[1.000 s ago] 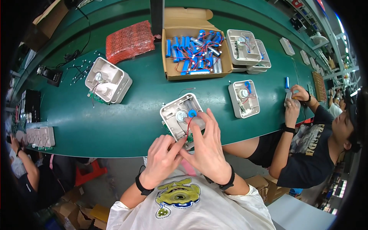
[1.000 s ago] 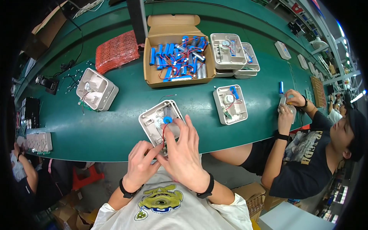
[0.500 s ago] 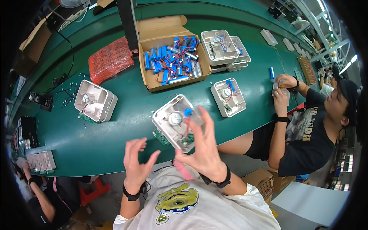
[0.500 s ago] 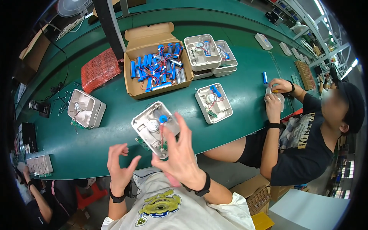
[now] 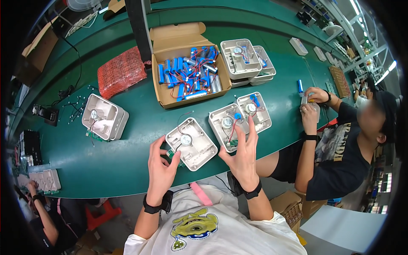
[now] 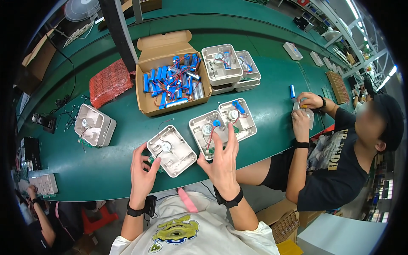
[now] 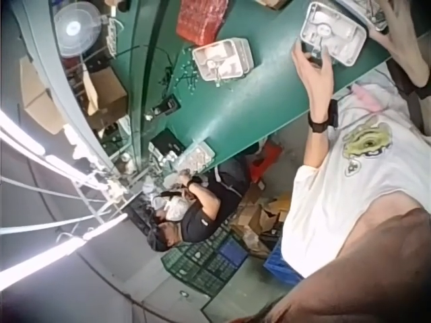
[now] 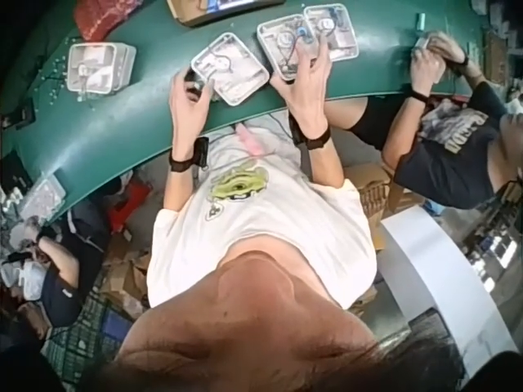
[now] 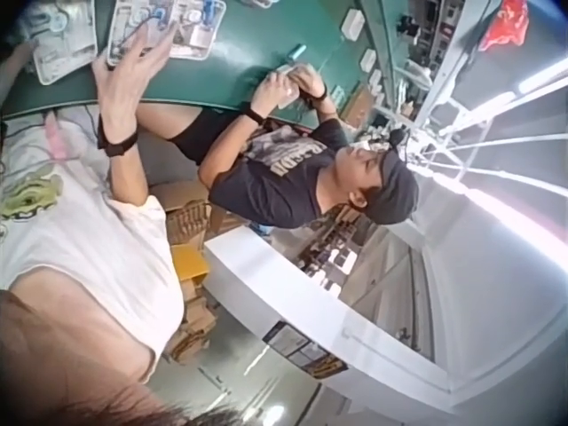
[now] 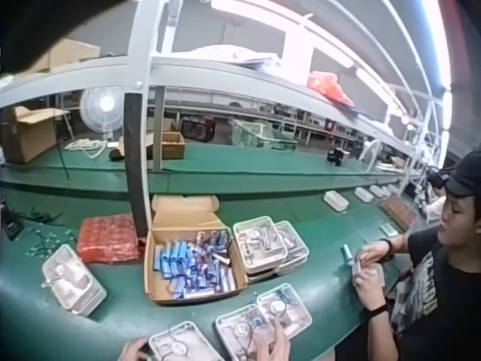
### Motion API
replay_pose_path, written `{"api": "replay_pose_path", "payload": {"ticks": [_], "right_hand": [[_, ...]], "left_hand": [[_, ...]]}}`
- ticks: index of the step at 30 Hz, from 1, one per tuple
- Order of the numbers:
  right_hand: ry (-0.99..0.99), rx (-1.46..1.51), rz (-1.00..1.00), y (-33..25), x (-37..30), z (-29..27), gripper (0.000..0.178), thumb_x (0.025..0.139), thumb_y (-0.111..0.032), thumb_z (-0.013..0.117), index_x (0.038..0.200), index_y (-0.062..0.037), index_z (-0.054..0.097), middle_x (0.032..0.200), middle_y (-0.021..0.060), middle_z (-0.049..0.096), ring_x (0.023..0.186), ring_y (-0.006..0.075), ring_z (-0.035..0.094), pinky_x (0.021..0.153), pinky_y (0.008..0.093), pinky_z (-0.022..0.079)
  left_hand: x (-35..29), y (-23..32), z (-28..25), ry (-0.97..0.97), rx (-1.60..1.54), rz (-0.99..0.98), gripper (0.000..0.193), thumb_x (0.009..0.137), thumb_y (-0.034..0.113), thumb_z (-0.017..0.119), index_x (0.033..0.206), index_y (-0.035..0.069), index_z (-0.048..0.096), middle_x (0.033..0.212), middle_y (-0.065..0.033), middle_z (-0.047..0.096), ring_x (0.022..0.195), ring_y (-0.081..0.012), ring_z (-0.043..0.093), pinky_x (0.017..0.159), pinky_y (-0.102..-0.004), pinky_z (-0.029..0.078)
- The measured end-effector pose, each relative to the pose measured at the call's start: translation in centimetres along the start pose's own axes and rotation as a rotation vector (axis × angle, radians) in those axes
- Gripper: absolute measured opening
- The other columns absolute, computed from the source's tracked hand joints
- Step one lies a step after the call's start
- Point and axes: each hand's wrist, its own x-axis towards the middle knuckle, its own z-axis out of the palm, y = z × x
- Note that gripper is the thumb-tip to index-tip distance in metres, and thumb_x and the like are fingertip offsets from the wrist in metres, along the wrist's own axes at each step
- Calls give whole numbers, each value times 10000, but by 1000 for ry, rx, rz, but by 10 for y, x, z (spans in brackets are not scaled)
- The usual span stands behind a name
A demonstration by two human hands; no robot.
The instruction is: The person connects a circuit board to a wire inside a plastic housing, inserts a battery, and presses a speaker into place. They then set the assembled unit aside and pick up another housing to repeat the process.
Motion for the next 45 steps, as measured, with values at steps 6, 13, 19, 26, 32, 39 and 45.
{"api": "replay_pose_path", "payload": {"ticks": [6,13,19,26,32,39,45], "right_hand": [[58,-68,4,19,5,4,704,760,-114,884,1374,5,563,1623,302,355,1397,499,452,1122,540,455],[117,-84,38,19,19,-15,586,840,-111,862,1345,16,595,1541,259,480,1341,461,520,1100,499,479],[-204,470,220,-25,21,-8,438,978,-98,759,1383,11,633,1198,195,759,1054,339,738,964,410,568],[-310,518,152,-23,50,11,344,1046,-67,671,1376,21,627,1112,182,796,1008,218,780,902,352,588],[-191,1179,312,-40,46,-5,200,1075,-75,640,1233,46,620,1096,216,795,1001,243,787,894,355,602],[-286,1410,404,-36,38,-7,102,1090,-36,585,1168,29,598,1075,233,786,975,276,789,925,373,599],[-310,1399,423,-35,40,-7,98,1079,-27,603,1157,28,625,1043,221,787,929,285,792,878,389,615]], "left_hand": [[3,-3,10,36,-111,13,618,925,19,770,1494,8,529,1411,-131,568,918,-167,597,672,-277,547],[5,-2,8,-32,-146,28,583,944,-25,736,1492,-1,539,1435,-113,547,919,-113,611,743,-246,540],[3,0,4,-146,-99,76,579,928,-22,748,1478,15,569,1440,-94,558,923,-108,603,761,-243,527],[3,2,-3,-191,-80,64,586,895,51,798,1451,36,616,1402,-109,610,926,-181,605,793,-294,546],[5,0,-4,-183,-75,106,579,884,-12,783,1439,21,622,1406,-65,594,887,-106,560,781,-245,509],[4,-2,-1,-184,-106,92,581,887,-13,789,1442,27,623,1385,-58,595,885,-93,559,787,-242,506],[0,-2,-1,-162,-209,-9,498,907,-23,794,1381,2,641,1330,-82,609,866,-92,599,792,-243,530]]}}
